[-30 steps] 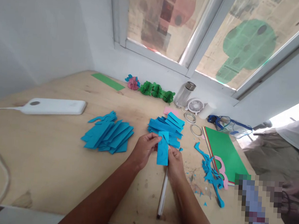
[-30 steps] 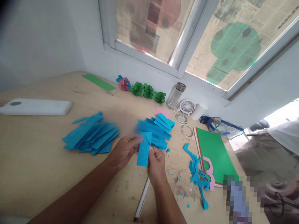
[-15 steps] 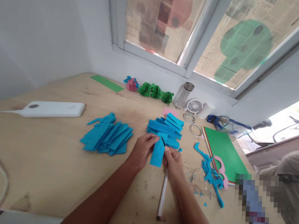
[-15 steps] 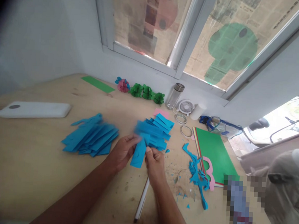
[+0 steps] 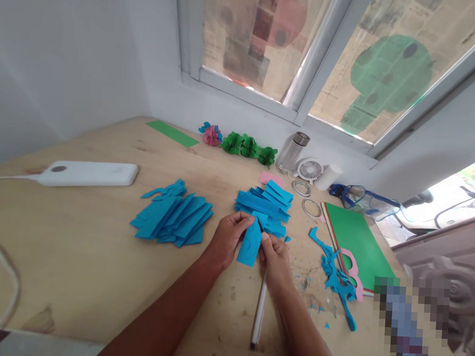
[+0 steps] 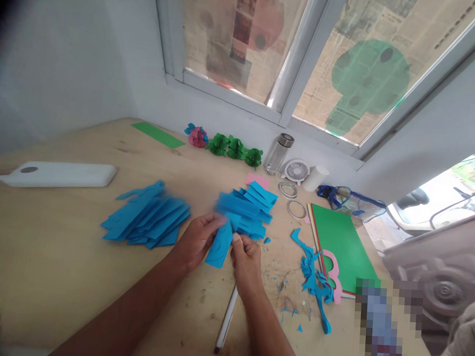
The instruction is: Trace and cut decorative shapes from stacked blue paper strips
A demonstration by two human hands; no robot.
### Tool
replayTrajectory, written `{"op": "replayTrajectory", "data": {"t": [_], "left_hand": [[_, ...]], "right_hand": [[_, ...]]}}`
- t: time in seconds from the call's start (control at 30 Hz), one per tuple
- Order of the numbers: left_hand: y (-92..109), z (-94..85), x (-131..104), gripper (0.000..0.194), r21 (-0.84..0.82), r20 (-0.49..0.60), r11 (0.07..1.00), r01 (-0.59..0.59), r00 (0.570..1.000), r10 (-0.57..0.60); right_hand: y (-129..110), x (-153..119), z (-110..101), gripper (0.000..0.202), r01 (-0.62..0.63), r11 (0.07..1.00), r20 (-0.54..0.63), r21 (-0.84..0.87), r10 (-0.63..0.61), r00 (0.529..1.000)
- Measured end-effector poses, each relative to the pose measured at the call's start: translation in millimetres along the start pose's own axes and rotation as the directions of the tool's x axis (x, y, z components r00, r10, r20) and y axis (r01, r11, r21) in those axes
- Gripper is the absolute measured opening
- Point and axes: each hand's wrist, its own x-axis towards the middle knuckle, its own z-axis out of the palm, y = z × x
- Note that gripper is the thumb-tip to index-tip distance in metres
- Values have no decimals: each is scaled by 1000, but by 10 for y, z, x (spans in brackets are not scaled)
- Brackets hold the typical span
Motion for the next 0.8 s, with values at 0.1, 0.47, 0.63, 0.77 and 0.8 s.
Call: {"op": "replayTrajectory", "data": {"t": [0.1, 0.47, 0.63, 0.77, 0.8], "left_hand": [[7, 11, -16, 22, 9, 1, 1000, 3, 1000, -3], [-10, -5, 18, 26, 17, 2, 1000, -14, 1000, 14], [-21, -11, 28, 24, 20, -13, 1000, -7, 1000, 7], [-8, -15, 29, 23, 29, -29, 999, -26, 999, 27], [-4, -16, 30, 23, 32, -28, 999, -30, 999, 31]], "right_hand": [[4, -1, 2, 52, 13, 1000, -3, 2, -13, 1000], [-17, -9, 43, 53, 11, 998, -1, 54, -11, 1000], [15, -3, 32, 53, -4, 998, -2, 62, 4, 1000], [22, -5, 19, 53, -23, 998, 6, 59, 23, 1000], [19, -6, 18, 53, -27, 998, 5, 55, 27, 1000]]}}
